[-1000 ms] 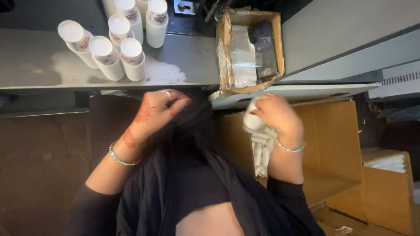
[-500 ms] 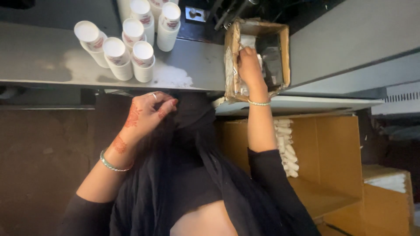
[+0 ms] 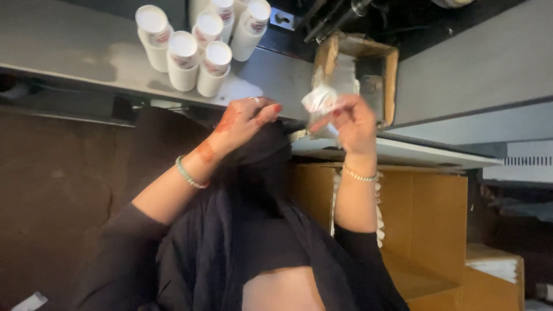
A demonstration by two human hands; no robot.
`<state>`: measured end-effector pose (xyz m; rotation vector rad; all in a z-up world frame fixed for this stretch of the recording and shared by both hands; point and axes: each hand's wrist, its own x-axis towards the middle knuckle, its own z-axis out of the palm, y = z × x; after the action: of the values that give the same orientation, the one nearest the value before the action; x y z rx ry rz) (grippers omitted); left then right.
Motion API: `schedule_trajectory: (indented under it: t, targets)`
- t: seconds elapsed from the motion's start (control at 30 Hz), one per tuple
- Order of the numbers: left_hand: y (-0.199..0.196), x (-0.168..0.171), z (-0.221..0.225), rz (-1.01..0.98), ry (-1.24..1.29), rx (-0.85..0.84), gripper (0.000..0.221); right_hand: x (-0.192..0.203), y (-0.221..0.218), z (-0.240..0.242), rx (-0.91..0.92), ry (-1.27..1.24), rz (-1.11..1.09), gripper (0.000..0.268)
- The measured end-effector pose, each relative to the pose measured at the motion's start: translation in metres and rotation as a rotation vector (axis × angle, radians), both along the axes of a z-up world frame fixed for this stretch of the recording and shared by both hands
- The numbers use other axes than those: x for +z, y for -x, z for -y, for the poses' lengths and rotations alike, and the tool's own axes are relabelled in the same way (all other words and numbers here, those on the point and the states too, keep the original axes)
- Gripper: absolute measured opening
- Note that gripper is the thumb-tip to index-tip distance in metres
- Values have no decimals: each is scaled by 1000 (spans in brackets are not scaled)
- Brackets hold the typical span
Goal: Manually sleeve and package manufactured paper cups.
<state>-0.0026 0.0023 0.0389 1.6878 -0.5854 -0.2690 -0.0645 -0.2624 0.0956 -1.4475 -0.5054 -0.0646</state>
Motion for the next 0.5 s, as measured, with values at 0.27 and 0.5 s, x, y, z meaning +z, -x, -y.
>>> schedule_trajectory:
  t: [0.27,0.5]
  targets:
    - [0,-24,-14,-378,472,-191,28,-51,30,-76,-19,-192,-199,13]
    - [8,-30,-39,-83,-2,168,38,12,-74,-97,-376,717,392,5]
